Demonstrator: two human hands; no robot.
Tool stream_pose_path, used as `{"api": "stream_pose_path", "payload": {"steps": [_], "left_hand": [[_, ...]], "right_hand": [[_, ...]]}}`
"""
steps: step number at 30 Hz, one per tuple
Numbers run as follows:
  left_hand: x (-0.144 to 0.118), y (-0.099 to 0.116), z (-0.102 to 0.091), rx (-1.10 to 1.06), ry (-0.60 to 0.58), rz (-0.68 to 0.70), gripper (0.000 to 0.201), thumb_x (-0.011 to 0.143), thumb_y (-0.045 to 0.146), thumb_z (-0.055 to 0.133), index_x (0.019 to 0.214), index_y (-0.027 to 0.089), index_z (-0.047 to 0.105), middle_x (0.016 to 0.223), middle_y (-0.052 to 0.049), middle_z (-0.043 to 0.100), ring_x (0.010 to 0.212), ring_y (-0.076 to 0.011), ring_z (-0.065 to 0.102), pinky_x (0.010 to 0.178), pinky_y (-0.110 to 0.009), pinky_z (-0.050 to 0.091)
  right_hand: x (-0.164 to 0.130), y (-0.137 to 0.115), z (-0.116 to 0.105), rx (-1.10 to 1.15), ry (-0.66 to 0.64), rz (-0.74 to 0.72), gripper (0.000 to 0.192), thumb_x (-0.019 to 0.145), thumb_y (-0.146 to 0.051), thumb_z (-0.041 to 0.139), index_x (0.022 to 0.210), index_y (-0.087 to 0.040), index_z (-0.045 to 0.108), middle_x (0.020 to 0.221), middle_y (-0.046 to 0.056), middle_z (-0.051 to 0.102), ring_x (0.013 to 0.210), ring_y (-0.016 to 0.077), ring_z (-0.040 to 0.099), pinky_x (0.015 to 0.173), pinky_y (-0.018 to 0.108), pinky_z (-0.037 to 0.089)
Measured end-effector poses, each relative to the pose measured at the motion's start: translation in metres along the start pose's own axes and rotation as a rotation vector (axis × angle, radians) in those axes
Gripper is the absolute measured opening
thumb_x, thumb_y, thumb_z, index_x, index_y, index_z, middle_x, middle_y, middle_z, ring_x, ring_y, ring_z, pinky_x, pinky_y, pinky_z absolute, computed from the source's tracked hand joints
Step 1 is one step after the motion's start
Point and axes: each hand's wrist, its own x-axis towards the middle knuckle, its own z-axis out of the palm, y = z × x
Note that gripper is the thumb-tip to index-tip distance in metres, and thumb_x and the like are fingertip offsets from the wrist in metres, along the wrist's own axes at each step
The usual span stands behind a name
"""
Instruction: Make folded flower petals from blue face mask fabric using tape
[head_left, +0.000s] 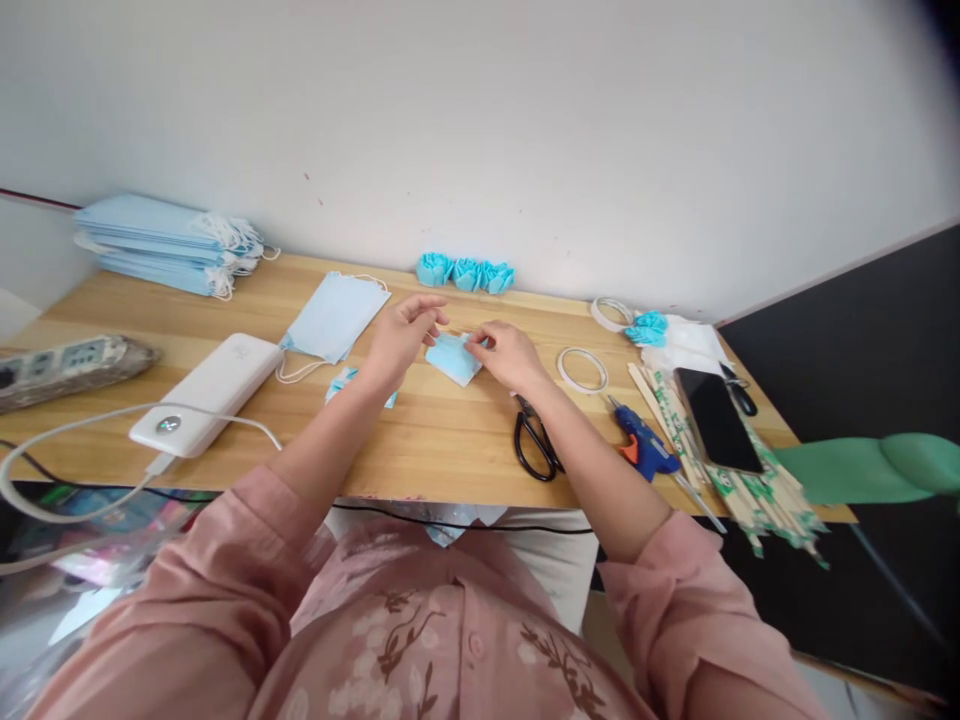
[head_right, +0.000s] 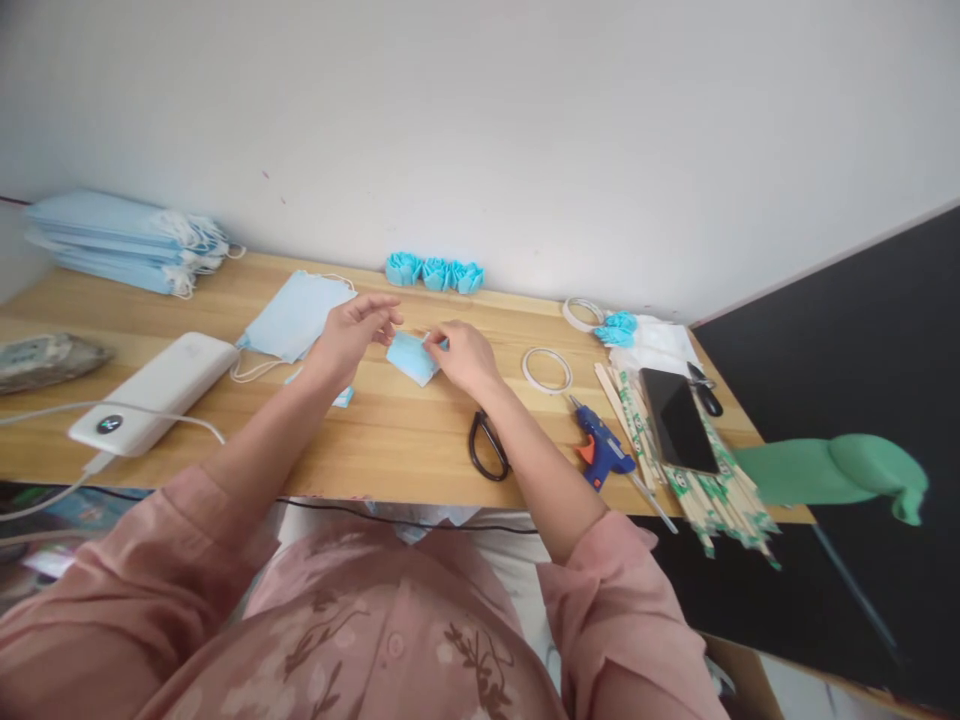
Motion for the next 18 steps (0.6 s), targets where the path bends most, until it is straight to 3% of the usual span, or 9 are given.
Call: {"api": "stream_pose_path", "payload": {"steps": [5,8,11,14,16,18], "left_hand": [[-0.008,0.008,0.003,-0.195,-0.159,-0.099,0.024,0.083,0.035,0.062,0.096,0.016,0.067,0.076,-0.002,0.066,0.058,-0.0091,0.055,0.055,-0.022,0.043],[-0.012,0.007,0.006,-0.228,-0.290,-0.176,0.037,0.084,0.050,0.062,0.087,0.014,0.069,0.075,-0.006,0.069,0.060,-0.0122,0.061,0.056,-0.024,0.045],[-0.012,0.002,0.010,-0.250,-0.365,-0.274,0.052,0.085,0.062,0.059,0.090,0.012,0.071,0.089,-0.013,0.075,0.076,-0.0189,0.070,0.068,-0.029,0.053],[-0.010,-0.002,0.013,-0.349,-0.380,-0.391,0.058,0.086,0.067,0.052,0.097,0.014,0.072,0.105,-0.016,0.075,0.098,-0.0251,0.072,0.085,-0.035,0.056],[-0.009,-0.003,0.014,-0.414,-0.355,-0.438,0.050,0.089,0.061,0.054,0.096,0.014,0.071,0.109,-0.017,0.074,0.105,-0.0268,0.070,0.091,-0.038,0.056],[-0.008,-0.005,0.014,-0.450,-0.286,-0.431,0.031,0.090,0.042,0.061,0.094,0.013,0.071,0.110,-0.015,0.074,0.106,-0.0262,0.070,0.094,-0.038,0.057]], "right_hand": [[0.000,0.014,-0.013,0.567,0.108,0.053,0.019,0.079,-0.038,0.064,0.081,-0.018,0.064,0.079,0.000,0.069,0.074,0.0143,0.061,0.073,0.028,0.047],[-0.006,0.018,-0.016,0.677,0.200,0.066,0.023,0.079,-0.041,0.064,0.085,-0.019,0.064,0.079,0.000,0.069,0.074,0.0143,0.062,0.074,0.028,0.048],[-0.015,0.016,-0.016,0.596,0.317,0.043,0.022,0.082,-0.042,0.063,0.089,-0.020,0.065,0.090,0.002,0.072,0.080,0.0166,0.065,0.079,0.030,0.051],[-0.023,0.011,-0.015,0.377,0.371,-0.098,0.014,0.087,-0.036,0.059,0.090,-0.023,0.066,0.099,0.005,0.072,0.093,0.0208,0.065,0.090,0.036,0.050],[-0.027,0.007,-0.015,0.262,0.316,-0.240,0.012,0.089,-0.030,0.057,0.089,-0.025,0.068,0.101,0.006,0.073,0.100,0.0228,0.063,0.096,0.040,0.047],[-0.029,0.005,-0.016,0.220,0.245,-0.348,0.014,0.090,-0.026,0.055,0.090,-0.026,0.069,0.105,0.006,0.073,0.106,0.0239,0.062,0.100,0.043,0.045]]}}
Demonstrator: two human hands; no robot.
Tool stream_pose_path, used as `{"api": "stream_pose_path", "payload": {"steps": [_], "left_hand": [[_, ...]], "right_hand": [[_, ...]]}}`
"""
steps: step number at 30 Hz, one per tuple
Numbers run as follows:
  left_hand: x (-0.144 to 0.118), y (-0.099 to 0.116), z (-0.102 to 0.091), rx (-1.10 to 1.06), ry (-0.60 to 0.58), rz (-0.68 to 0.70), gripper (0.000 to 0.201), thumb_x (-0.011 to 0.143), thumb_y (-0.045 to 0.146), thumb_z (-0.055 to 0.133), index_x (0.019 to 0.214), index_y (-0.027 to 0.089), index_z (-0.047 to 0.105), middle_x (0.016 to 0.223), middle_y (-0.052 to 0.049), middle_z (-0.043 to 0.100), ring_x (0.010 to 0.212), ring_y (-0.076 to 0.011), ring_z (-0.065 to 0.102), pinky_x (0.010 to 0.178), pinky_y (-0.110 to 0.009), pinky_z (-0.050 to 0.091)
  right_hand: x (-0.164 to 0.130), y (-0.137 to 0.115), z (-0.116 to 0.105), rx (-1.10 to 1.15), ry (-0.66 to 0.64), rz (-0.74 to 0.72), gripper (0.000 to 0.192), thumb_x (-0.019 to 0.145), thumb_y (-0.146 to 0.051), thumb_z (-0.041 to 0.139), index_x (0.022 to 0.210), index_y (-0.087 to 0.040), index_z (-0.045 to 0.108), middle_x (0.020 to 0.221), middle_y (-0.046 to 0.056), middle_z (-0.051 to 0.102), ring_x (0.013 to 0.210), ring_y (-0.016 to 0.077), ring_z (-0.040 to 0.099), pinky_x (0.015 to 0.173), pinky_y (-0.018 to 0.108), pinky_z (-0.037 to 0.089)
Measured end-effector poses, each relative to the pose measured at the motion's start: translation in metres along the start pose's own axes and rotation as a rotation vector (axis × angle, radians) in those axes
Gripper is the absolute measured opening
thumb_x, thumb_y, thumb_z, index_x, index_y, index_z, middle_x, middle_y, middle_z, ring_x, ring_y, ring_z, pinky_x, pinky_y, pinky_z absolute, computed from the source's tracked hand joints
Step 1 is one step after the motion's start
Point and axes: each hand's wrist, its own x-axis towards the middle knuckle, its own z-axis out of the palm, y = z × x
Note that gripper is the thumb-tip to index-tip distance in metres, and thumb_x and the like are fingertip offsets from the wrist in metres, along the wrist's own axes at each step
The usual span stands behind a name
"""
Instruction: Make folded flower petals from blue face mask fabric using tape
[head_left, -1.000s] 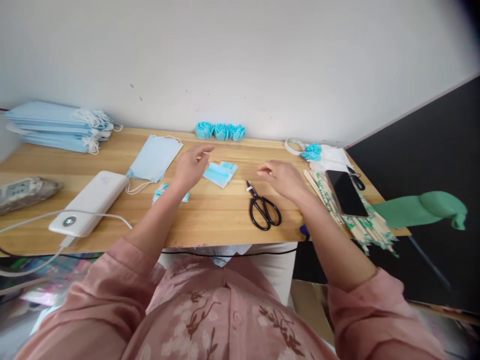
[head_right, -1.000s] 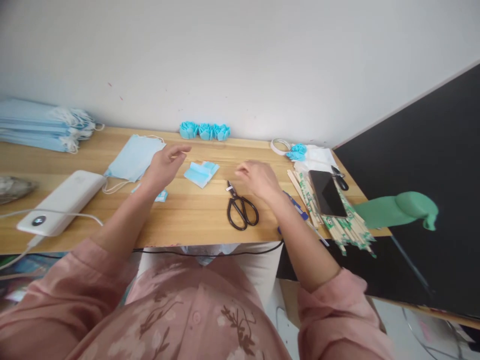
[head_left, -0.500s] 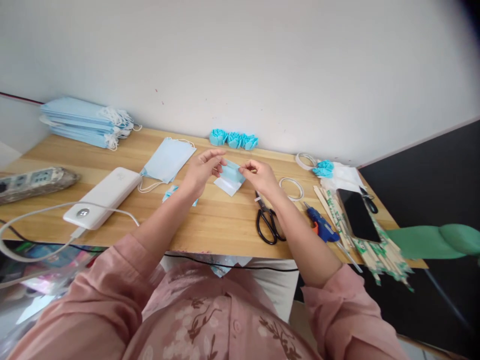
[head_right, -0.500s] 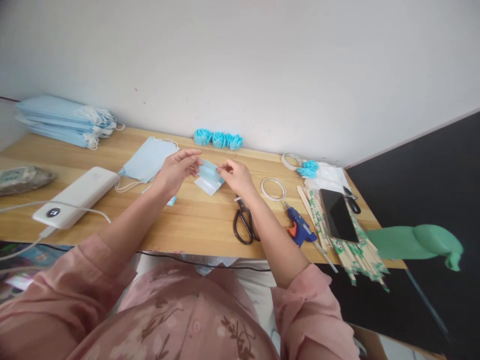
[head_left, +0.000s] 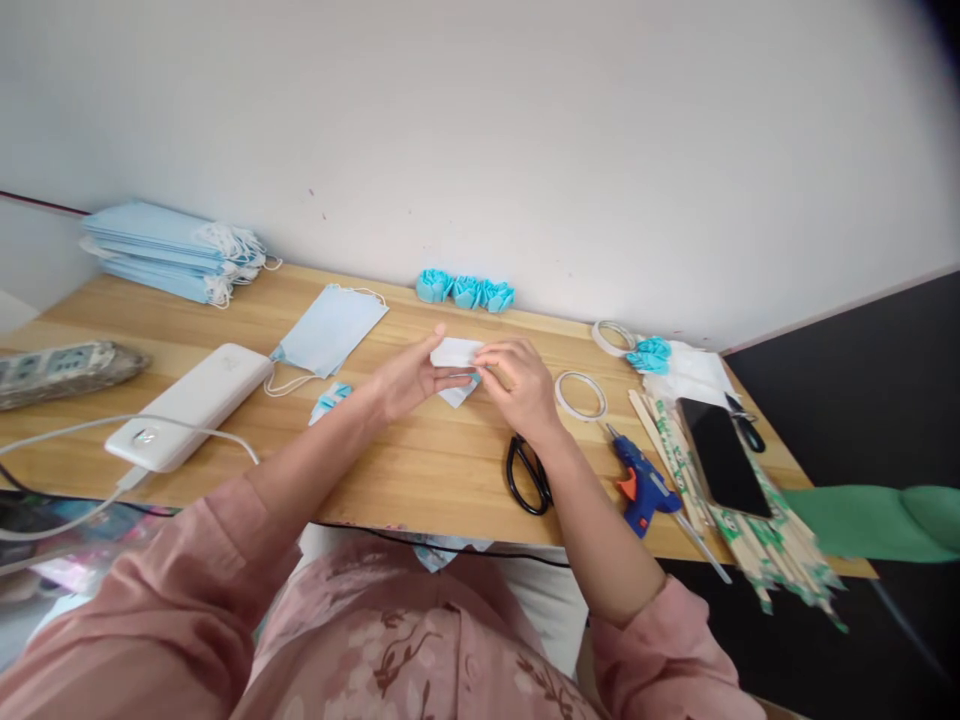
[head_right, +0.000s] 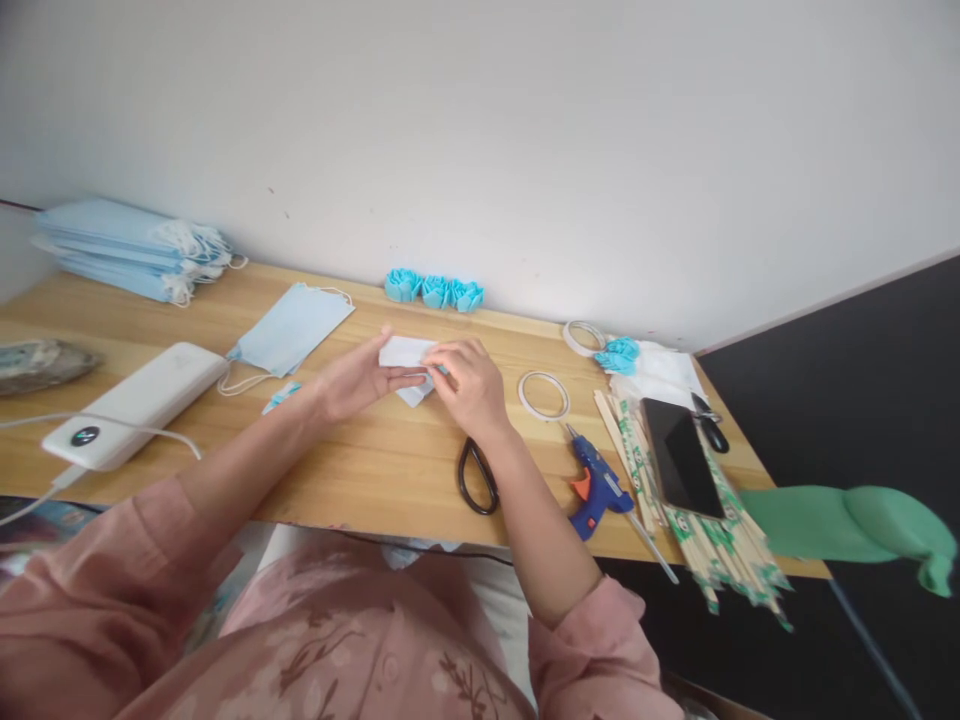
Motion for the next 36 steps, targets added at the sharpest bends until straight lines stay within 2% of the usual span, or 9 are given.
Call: {"api": "stream_pose_path", "payload": {"steps": [3,5,7,9,12,21,25,30,36], "left_hand": [[0.000,-0.002,-0.001,-0.038,0.094,0.058,0.014,0.084,0.013,0.063,0.095,0.010,0.071,0.109,-0.013,0.075,0.102,-0.0235,0.071,0.095,-0.038,0.057],[0.000,-0.002,-0.002,-0.050,0.120,0.058,0.017,0.083,0.008,0.062,0.097,0.009,0.071,0.107,-0.013,0.075,0.098,-0.0218,0.072,0.095,-0.037,0.058],[0.000,-0.002,-0.001,-0.061,0.121,0.049,0.018,0.085,0.009,0.061,0.100,0.010,0.071,0.107,-0.012,0.075,0.096,-0.0210,0.072,0.094,-0.037,0.058],[-0.001,-0.003,0.000,-0.066,0.110,0.042,0.019,0.085,0.010,0.062,0.102,0.011,0.071,0.108,-0.011,0.075,0.096,-0.0210,0.072,0.093,-0.038,0.059],[-0.002,-0.003,0.001,-0.069,0.085,0.056,0.019,0.084,0.010,0.063,0.102,0.012,0.071,0.106,-0.011,0.075,0.099,-0.0218,0.072,0.095,-0.039,0.057],[-0.006,-0.004,0.003,-0.071,0.018,0.089,0.025,0.085,0.013,0.066,0.110,0.011,0.071,0.106,-0.010,0.075,0.092,-0.0179,0.071,0.096,-0.037,0.054],[-0.006,-0.006,0.005,-0.064,-0.043,0.080,0.029,0.083,0.017,0.072,0.111,0.012,0.071,0.106,-0.010,0.075,0.093,-0.0189,0.071,0.095,-0.038,0.053],[-0.007,-0.005,0.008,-0.073,-0.025,0.072,0.035,0.081,0.029,0.077,0.111,0.013,0.071,0.110,-0.011,0.074,0.092,-0.0197,0.071,0.093,-0.038,0.054],[-0.007,-0.007,0.009,0.048,0.019,0.132,0.059,0.070,0.017,0.082,0.126,0.015,0.064,0.109,-0.007,0.073,0.089,-0.0157,0.069,0.093,-0.036,0.054]], "right_hand": [[-0.002,0.000,0.000,0.068,0.029,0.024,0.021,0.091,-0.027,0.054,0.107,-0.028,0.068,0.122,0.006,0.068,0.119,0.0242,0.058,0.107,0.045,0.042],[-0.004,0.002,0.000,0.186,0.115,0.130,0.027,0.094,-0.030,0.051,0.118,-0.028,0.063,0.129,0.006,0.065,0.123,0.0230,0.057,0.108,0.043,0.043],[-0.006,0.003,0.001,0.316,0.151,0.226,0.028,0.096,-0.033,0.048,0.121,-0.028,0.061,0.126,0.006,0.067,0.118,0.0212,0.061,0.105,0.041,0.046],[-0.008,0.004,0.002,0.378,0.123,0.267,0.027,0.096,-0.031,0.047,0.119,-0.027,0.060,0.117,0.006,0.071,0.109,0.0196,0.066,0.100,0.038,0.049],[-0.009,0.005,0.003,0.328,0.065,0.261,0.024,0.093,-0.025,0.050,0.113,-0.026,0.063,0.107,0.004,0.073,0.098,0.0181,0.068,0.096,0.036,0.051],[-0.006,0.007,0.006,0.235,0.041,0.086,0.012,0.085,-0.024,0.065,0.096,-0.025,0.069,0.103,0.002,0.072,0.094,0.0173,0.066,0.088,0.034,0.054],[-0.006,0.006,0.006,0.269,0.062,0.144,0.006,0.086,-0.028,0.065,0.087,-0.023,0.069,0.091,0.001,0.073,0.085,0.0163,0.067,0.082,0.031,0.054],[-0.007,0.006,0.006,0.296,0.091,0.252,0.013,0.085,-0.034,0.065,0.084,-0.021,0.068,0.085,0.001,0.074,0.078,0.0157,0.067,0.080,0.030,0.054],[-0.006,0.006,0.008,0.277,0.117,0.297,0.013,0.083,-0.034,0.066,0.082,-0.021,0.068,0.083,0.001,0.074,0.076,0.0155,0.067,0.078,0.029,0.052]]}}
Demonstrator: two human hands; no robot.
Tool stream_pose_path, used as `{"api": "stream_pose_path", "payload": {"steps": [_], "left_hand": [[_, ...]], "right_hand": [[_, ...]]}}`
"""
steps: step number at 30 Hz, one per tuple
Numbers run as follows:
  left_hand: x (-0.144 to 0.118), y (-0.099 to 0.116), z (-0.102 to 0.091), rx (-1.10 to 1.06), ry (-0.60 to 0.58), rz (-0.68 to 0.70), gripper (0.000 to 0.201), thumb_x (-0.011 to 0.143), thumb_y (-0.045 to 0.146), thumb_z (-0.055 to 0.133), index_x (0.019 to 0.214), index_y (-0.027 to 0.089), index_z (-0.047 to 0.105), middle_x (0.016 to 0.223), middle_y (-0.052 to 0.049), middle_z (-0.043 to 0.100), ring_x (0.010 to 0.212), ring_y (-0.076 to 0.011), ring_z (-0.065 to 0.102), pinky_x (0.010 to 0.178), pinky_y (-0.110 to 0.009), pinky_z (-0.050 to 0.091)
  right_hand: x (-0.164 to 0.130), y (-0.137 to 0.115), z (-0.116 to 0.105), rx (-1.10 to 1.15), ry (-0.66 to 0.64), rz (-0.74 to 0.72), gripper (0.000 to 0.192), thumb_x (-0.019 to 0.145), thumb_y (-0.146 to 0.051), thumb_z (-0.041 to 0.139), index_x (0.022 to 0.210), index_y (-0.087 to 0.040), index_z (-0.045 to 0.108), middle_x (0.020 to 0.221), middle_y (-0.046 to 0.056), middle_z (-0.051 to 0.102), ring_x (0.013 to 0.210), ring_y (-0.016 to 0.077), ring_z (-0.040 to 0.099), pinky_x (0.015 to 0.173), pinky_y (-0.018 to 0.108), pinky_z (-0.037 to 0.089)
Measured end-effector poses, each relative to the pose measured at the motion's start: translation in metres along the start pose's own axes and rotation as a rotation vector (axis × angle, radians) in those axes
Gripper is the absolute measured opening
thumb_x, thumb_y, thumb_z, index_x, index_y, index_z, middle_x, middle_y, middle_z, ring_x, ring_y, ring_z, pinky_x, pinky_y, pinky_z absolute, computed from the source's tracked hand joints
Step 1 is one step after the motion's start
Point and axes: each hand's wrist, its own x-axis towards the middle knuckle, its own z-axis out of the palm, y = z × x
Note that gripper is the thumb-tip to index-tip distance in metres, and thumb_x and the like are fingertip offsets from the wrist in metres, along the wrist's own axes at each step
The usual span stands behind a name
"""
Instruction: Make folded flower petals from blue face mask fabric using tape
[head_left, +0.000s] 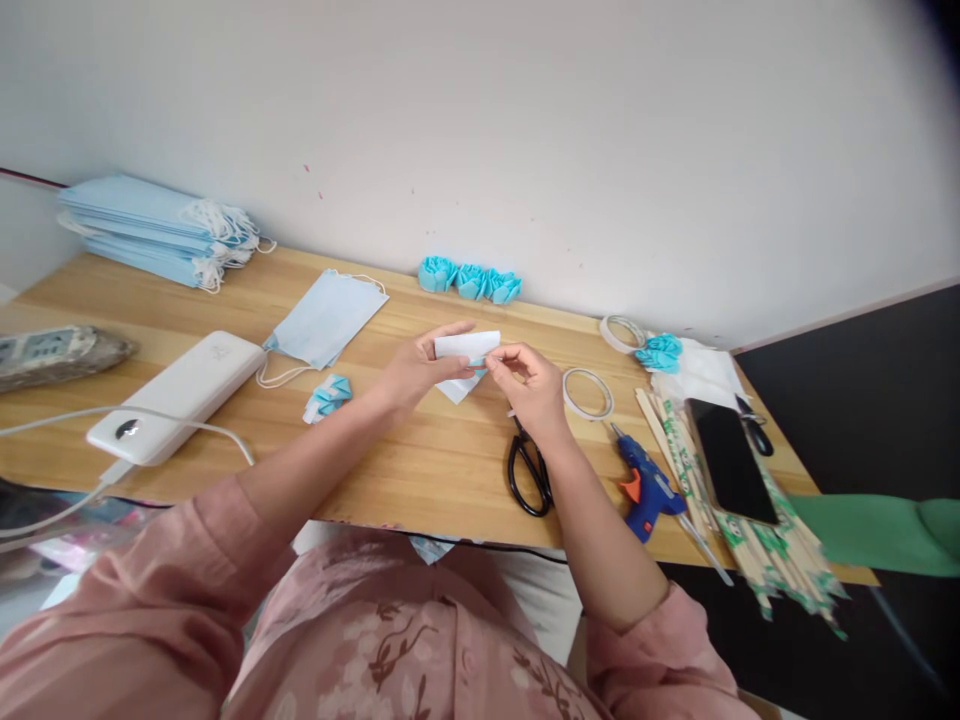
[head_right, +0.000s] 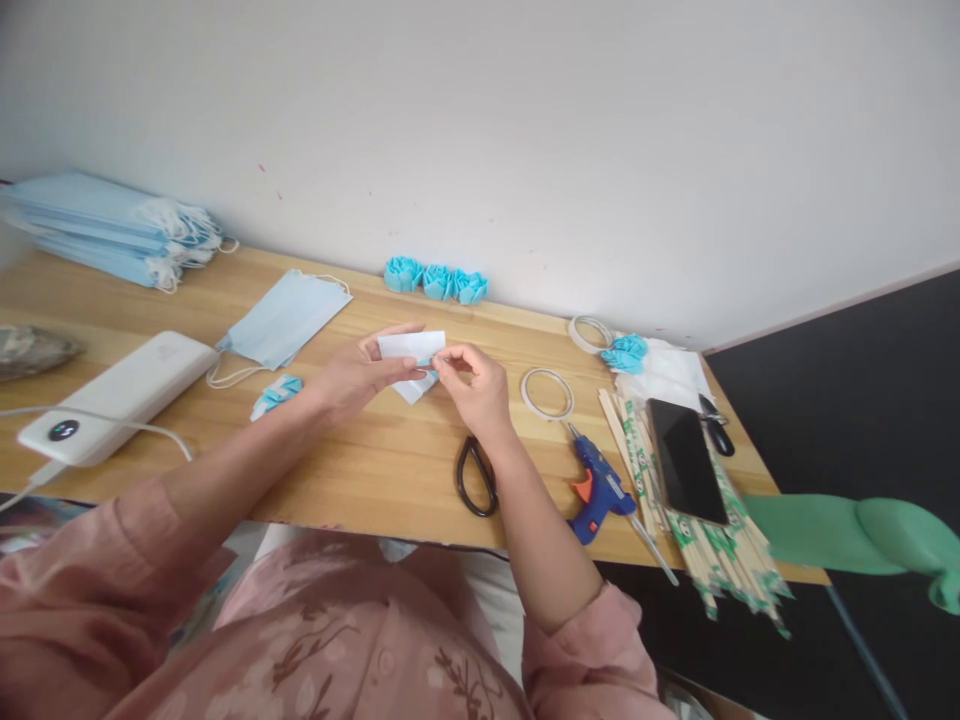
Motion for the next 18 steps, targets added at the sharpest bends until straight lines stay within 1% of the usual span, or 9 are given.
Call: {"api": "stream_pose_path", "payload": {"steps": [2,4,7,10,12,14,16,18], "left_hand": [[0.0002,-0.0015,-0.0011,0.072,0.027,0.036,0.064,0.072,0.017,0.079,0.133,0.014,0.059,0.104,-0.006,0.074,0.085,-0.0144,0.068,0.094,-0.036,0.054],[0.0005,-0.0023,-0.0024,0.146,0.041,0.077,0.067,0.076,0.021,0.076,0.138,0.014,0.054,0.101,-0.006,0.074,0.085,-0.0154,0.069,0.094,-0.038,0.055],[0.0009,-0.0023,-0.0034,0.208,0.039,0.117,0.068,0.081,0.032,0.073,0.142,0.014,0.050,0.103,-0.008,0.073,0.087,-0.0189,0.070,0.090,-0.039,0.056],[0.0019,-0.0028,-0.0036,0.219,0.009,0.117,0.076,0.079,0.042,0.075,0.144,0.015,0.047,0.108,-0.011,0.071,0.089,-0.0215,0.071,0.087,-0.039,0.057],[0.0033,-0.0041,-0.0042,0.281,0.007,0.124,0.082,0.073,0.040,0.081,0.144,0.016,0.047,0.111,-0.012,0.071,0.087,-0.0214,0.071,0.084,-0.037,0.056],[0.0053,-0.0062,-0.0057,0.358,0.027,0.142,0.085,0.069,0.032,0.084,0.144,0.017,0.047,0.111,-0.012,0.071,0.084,-0.0201,0.070,0.079,-0.033,0.056],[0.0075,-0.0085,-0.0080,0.383,0.043,0.165,0.083,0.070,0.026,0.081,0.144,0.017,0.046,0.108,-0.010,0.071,0.081,-0.0184,0.069,0.076,-0.031,0.055],[0.0090,-0.0101,-0.0102,0.386,0.048,0.193,0.078,0.074,0.022,0.074,0.145,0.016,0.045,0.104,-0.009,0.072,0.079,-0.0169,0.068,0.076,-0.031,0.054]], "right_hand": [[0.0000,0.0001,0.0010,0.000,0.003,0.008,0.012,0.082,-0.033,0.066,0.082,-0.021,0.069,0.082,0.000,0.074,0.074,0.0151,0.066,0.077,0.029,0.052],[-0.0001,-0.0001,0.0019,0.007,-0.006,0.016,0.011,0.081,-0.032,0.066,0.082,-0.021,0.068,0.082,0.000,0.074,0.073,0.0149,0.066,0.076,0.029,0.052],[-0.0006,-0.0003,0.0024,0.014,-0.013,0.024,0.010,0.081,-0.032,0.066,0.082,-0.022,0.068,0.082,0.000,0.073,0.073,0.0149,0.066,0.076,0.029,0.052],[-0.0010,0.0010,0.0026,0.013,-0.001,0.035,0.011,0.082,-0.033,0.067,0.082,-0.022,0.067,0.083,0.000,0.074,0.075,0.0155,0.067,0.078,0.031,0.053],[-0.0008,0.0029,0.0031,0.031,0.019,0.048,0.012,0.081,-0.034,0.068,0.085,-0.022,0.067,0.084,0.001,0.073,0.076,0.0161,0.067,0.078,0.032,0.054],[-0.0001,0.0051,0.0039,0.072,0.038,0.068,0.018,0.080,-0.034,0.069,0.094,-0.023,0.066,0.083,0.000,0.072,0.077,0.0164,0.068,0.079,0.033,0.055],[0.0008,0.0071,0.0047,0.123,0.038,0.090,0.030,0.078,-0.034,0.070,0.106,-0.025,0.063,0.082,-0.001,0.071,0.078,0.0166,0.068,0.079,0.033,0.055],[0.0017,0.0084,0.0050,0.177,0.018,0.110,0.043,0.078,-0.035,0.070,0.119,-0.026,0.059,0.082,-0.001,0.070,0.079,0.0169,0.067,0.080,0.034,0.055]]}}
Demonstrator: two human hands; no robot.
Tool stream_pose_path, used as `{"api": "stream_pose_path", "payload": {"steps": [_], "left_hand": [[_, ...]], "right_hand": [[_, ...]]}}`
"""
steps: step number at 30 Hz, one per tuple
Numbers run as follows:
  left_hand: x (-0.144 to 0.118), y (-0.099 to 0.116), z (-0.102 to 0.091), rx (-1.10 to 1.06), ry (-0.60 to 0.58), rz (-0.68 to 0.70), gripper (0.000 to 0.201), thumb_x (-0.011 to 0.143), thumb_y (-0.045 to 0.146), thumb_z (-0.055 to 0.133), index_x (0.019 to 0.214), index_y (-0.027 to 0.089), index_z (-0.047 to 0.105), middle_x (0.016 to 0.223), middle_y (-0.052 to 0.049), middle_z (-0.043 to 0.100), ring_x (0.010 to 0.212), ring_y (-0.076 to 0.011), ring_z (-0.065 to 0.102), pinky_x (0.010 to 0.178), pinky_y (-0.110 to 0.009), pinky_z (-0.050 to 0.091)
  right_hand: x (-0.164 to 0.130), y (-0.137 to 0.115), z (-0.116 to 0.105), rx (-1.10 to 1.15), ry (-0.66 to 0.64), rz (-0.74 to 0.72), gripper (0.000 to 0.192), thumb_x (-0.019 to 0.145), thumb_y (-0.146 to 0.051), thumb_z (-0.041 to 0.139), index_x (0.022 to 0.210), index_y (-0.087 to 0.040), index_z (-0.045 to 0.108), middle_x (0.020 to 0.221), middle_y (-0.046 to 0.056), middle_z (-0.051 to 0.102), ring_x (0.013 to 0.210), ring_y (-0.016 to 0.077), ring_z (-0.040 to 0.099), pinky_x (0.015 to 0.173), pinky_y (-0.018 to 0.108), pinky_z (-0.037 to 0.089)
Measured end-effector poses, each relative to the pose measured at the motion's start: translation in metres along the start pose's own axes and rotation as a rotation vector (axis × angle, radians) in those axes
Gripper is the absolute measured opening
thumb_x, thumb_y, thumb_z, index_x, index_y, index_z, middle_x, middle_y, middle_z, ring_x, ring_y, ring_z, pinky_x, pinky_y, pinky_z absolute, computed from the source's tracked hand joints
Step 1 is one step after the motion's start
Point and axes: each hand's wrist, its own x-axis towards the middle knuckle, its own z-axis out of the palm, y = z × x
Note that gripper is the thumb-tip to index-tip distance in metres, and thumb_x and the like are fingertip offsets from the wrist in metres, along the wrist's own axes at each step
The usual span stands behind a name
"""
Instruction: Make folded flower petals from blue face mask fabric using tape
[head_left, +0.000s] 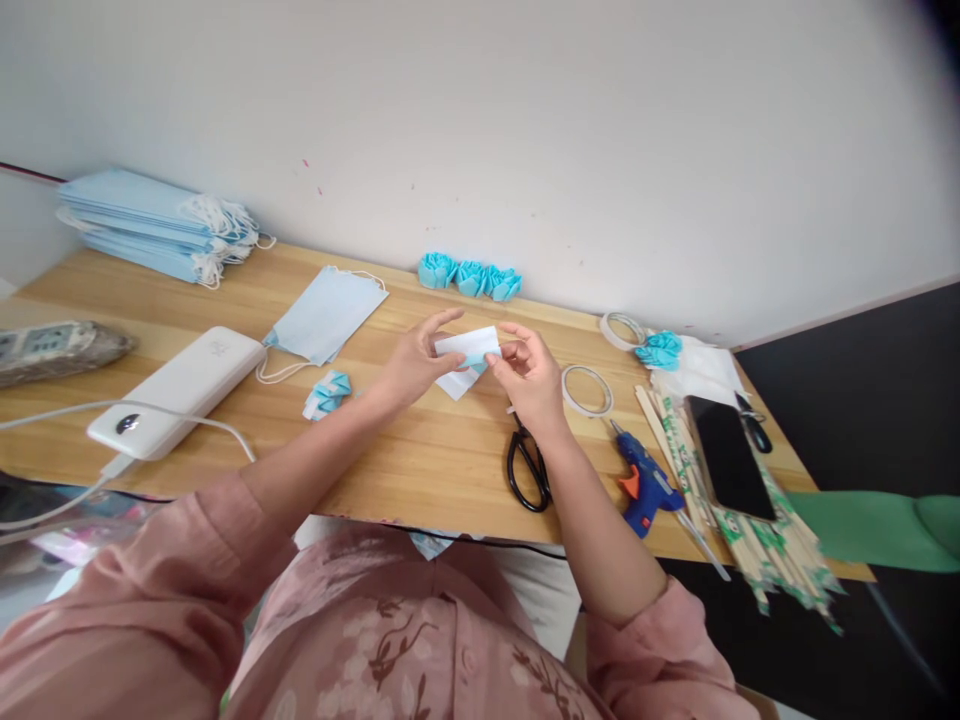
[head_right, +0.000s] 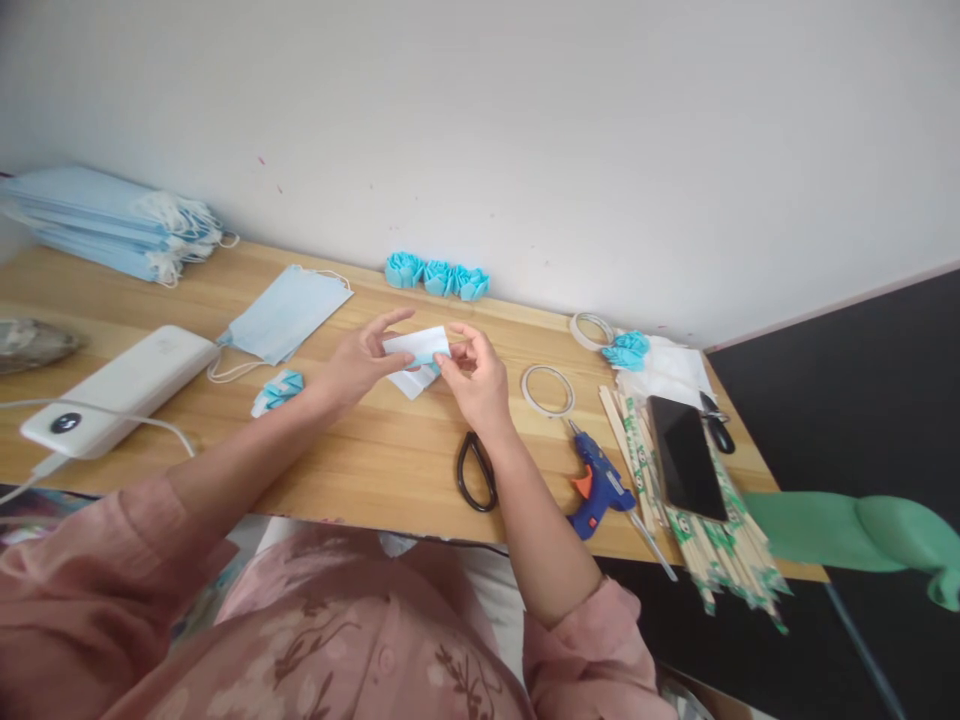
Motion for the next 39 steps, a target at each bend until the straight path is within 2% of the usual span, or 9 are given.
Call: {"api": "stream_pose_path", "payload": {"steps": [4,8,14,18,21,23,31,37,39], "left_hand": [[-0.001,0.000,0.000,0.181,0.010,0.076,0.073,0.076,0.013,0.063,0.146,0.016,0.044,0.102,-0.008,0.073,0.077,-0.0156,0.065,0.073,-0.029,0.052],[-0.007,0.006,0.005,0.359,0.042,0.176,0.074,0.073,0.007,0.058,0.145,0.020,0.047,0.107,-0.007,0.072,0.086,-0.0155,0.062,0.082,-0.028,0.049],[-0.009,0.019,0.006,-0.128,0.100,0.107,0.088,0.072,0.014,0.073,0.150,0.031,0.038,0.123,-0.006,0.065,0.091,-0.0141,0.064,0.085,-0.028,0.050],[-0.006,0.015,0.008,-0.452,-0.020,-0.097,0.062,0.073,0.027,0.081,0.130,0.021,0.059,0.112,-0.008,0.070,0.099,-0.0181,0.066,0.095,-0.037,0.050],[-0.005,0.007,0.009,-0.432,-0.105,-0.206,0.036,0.073,0.035,0.082,0.098,0.011,0.073,0.098,-0.011,0.074,0.092,-0.0191,0.068,0.094,-0.037,0.050],[-0.004,0.004,0.008,-0.372,-0.079,-0.231,0.032,0.072,0.036,0.082,0.087,0.009,0.074,0.091,-0.012,0.075,0.085,-0.0183,0.068,0.090,-0.036,0.051],[-0.005,0.010,0.004,-0.176,0.059,-0.222,0.026,0.074,0.034,0.079,0.080,0.009,0.075,0.077,-0.008,0.073,0.072,-0.0159,0.064,0.075,-0.031,0.050],[-0.003,0.013,0.001,-0.382,0.027,-0.181,0.025,0.071,0.034,0.081,0.077,0.011,0.072,0.079,-0.006,0.073,0.074,-0.0150,0.066,0.080,-0.032,0.053],[-0.002,0.013,-0.001,-0.431,0.058,-0.176,0.024,0.073,0.033,0.080,0.076,0.011,0.070,0.078,-0.006,0.073,0.074,-0.0147,0.066,0.081,-0.032,0.054]], "right_hand": [[0.000,0.001,0.000,0.085,-0.101,0.047,0.064,0.078,-0.038,0.071,0.137,-0.026,0.049,0.088,0.000,0.070,0.080,0.0177,0.066,0.077,0.034,0.056],[-0.001,0.002,0.000,0.004,-0.190,0.054,0.062,0.078,-0.034,0.070,0.137,-0.028,0.051,0.088,0.000,0.070,0.076,0.0175,0.064,0.072,0.033,0.055],[-0.001,-0.003,0.000,0.039,-0.117,0.089,0.058,0.077,-0.036,0.070,0.132,-0.026,0.055,0.087,0.000,0.068,0.075,0.0176,0.065,0.071,0.034,0.058],[-0.001,-0.003,0.000,0.109,-0.070,0.079,0.057,0.077,-0.038,0.070,0.131,-0.026,0.055,0.091,0.002,0.070,0.080,0.0182,0.066,0.076,0.035,0.060],[-0.002,-0.001,0.001,0.073,-0.090,0.071,0.056,0.078,-0.039,0.070,0.130,-0.025,0.056,0.090,0.001,0.069,0.077,0.0169,0.065,0.074,0.034,0.059],[-0.002,0.000,0.002,0.063,-0.112,0.071,0.055,0.078,-0.039,0.070,0.130,-0.025,0.057,0.090,0.001,0.069,0.075,0.0162,0.064,0.073,0.033,0.059],[-0.003,0.001,0.003,0.064,-0.154,0.067,0.056,0.082,-0.048,0.067,0.131,-0.024,0.058,0.092,0.003,0.070,0.080,0.0179,0.065,0.071,0.033,0.059],[-0.001,0.007,0.000,-0.057,-0.132,0.020,0.051,0.084,-0.036,0.064,0.132,-0.022,0.057,0.081,0.000,0.067,0.071,0.0145,0.063,0.070,0.031,0.056],[0.001,0.007,-0.004,-0.141,-0.061,-0.040,0.050,0.085,-0.034,0.062,0.133,-0.023,0.056,0.089,0.002,0.069,0.078,0.0161,0.065,0.072,0.032,0.056]]}}
